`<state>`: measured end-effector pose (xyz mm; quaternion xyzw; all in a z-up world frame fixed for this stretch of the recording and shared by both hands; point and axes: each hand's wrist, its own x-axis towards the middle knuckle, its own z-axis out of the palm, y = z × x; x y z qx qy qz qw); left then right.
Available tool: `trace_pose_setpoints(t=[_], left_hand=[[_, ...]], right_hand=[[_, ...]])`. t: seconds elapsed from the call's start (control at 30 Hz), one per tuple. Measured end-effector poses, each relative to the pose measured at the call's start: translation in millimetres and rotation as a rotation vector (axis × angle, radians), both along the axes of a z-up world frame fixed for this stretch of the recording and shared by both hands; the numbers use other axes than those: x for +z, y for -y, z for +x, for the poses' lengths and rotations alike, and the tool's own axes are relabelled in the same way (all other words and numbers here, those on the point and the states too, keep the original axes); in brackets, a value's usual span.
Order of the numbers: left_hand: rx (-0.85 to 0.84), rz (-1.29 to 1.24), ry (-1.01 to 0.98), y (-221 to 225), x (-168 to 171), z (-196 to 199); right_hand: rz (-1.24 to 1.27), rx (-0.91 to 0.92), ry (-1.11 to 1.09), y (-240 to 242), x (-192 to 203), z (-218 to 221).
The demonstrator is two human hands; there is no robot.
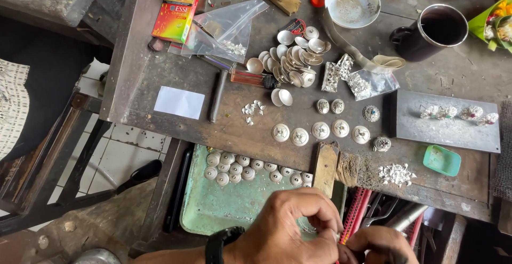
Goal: Assembling small silver jewelry components using pliers at a metalworking bench.
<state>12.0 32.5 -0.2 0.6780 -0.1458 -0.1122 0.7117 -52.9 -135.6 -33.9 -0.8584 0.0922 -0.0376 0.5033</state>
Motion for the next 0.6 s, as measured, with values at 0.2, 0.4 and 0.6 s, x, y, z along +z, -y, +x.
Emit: trace_pose_setpoints(t=[0.2,0.4,0.6], left_hand=[[0.055,-0.33,-0.059,-10,-4,9],[0.112,-0.444,-0.198,-12,-5,10],[0.116,-0.452,-0.181,-11,-5,9]], right_hand=[[-0.007,0.336,0.055,-10,15,20],[0.419,0.329,-0.104,-21,12,19],[0.396,0.343,-0.069,-22,14,20]])
